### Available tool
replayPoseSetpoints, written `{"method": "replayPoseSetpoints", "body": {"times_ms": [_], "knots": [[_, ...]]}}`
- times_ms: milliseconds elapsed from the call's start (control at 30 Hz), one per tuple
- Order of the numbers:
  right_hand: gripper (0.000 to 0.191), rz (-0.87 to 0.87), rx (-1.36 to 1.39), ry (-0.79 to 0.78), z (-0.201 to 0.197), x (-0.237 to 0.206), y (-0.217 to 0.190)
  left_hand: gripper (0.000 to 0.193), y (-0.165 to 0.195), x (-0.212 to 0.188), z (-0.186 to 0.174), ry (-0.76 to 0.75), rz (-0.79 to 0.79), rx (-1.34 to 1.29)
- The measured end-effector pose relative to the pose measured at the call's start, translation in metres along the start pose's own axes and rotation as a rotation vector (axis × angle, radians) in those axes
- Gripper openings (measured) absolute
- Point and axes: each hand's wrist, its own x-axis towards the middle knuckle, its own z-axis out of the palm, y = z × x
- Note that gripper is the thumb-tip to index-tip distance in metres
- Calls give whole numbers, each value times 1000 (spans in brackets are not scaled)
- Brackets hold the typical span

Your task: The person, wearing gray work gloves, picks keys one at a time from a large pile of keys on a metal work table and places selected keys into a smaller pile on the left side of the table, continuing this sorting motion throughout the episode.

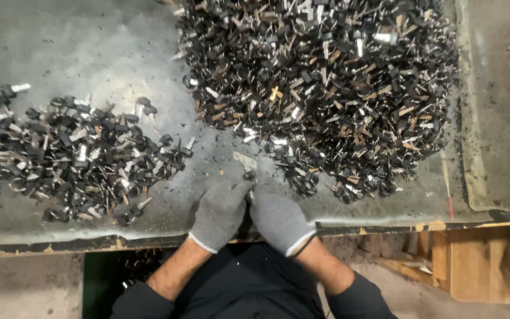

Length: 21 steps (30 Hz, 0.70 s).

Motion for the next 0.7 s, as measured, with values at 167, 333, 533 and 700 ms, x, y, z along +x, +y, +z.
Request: {"method": "replayPoseSetpoints", "body": {"times_ms": [167,333,533,700], "knots": [[33,235,154,-104,-10,2,6,31,4,-7,-3,123,-41,38],[22,182,-122,-244,-7,-16,4,11,3,-8,4,21,-96,112],[29,180,-233,-179,-5,-17,-7,10,0,-11,6,15,-35,91],[26,102,-21,-235,-7,-10,-5,11,4,-14,4,40,-28,73]]}}
